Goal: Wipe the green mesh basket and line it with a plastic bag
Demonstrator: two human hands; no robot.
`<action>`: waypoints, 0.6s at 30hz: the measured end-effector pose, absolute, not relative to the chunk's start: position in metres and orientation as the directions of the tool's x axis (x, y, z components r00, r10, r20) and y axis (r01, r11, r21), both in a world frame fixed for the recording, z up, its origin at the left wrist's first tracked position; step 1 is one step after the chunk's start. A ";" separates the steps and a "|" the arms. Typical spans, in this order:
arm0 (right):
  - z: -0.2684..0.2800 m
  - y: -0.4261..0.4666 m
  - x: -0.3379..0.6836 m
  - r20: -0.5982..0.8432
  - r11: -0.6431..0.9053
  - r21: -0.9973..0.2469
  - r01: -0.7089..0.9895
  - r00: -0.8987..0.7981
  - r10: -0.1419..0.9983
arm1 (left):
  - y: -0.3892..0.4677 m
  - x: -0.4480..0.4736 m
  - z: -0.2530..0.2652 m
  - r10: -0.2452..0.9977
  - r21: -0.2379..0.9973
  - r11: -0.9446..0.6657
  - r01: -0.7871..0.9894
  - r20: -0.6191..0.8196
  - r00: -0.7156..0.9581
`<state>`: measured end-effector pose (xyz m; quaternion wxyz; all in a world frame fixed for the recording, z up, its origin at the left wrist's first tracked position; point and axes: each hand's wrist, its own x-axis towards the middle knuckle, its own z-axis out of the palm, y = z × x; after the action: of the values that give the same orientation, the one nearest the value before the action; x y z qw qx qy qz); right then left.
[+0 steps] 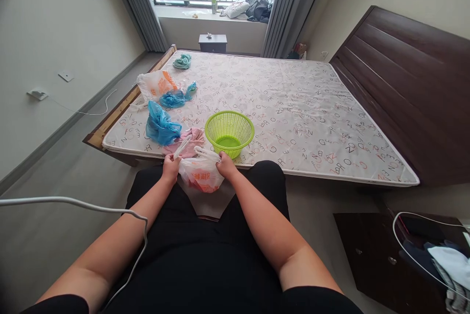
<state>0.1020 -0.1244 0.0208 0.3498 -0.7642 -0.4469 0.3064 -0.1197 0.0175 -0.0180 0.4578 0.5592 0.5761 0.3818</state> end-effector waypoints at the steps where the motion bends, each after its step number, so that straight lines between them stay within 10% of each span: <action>1: 0.020 -0.124 0.102 -0.146 -0.348 -0.818 0.457 0.421 0.895 | 0.017 -0.119 -0.017 0.993 0.955 0.096 0.282 -0.111 0.039; 11: 0.010 -0.126 0.103 0.068 -0.122 -0.941 0.316 0.531 0.845 | 0.008 -0.118 -0.005 0.990 0.909 -0.009 0.417 -0.052 0.134; 15: 0.009 -0.127 0.100 0.074 -0.102 -0.950 0.296 0.529 0.845 | -0.007 -0.117 0.011 0.945 0.733 -0.309 0.606 0.306 0.111; 18: 0.010 -0.126 0.097 0.100 -0.060 -0.949 0.308 0.477 0.873 | -0.023 -0.112 0.019 0.826 0.594 -0.564 0.574 0.404 0.394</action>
<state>0.0972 -0.1262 0.0101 0.5289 -0.6774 -0.4361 0.2669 -0.1116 -0.0234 0.0193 0.1829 0.8145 0.4294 0.3445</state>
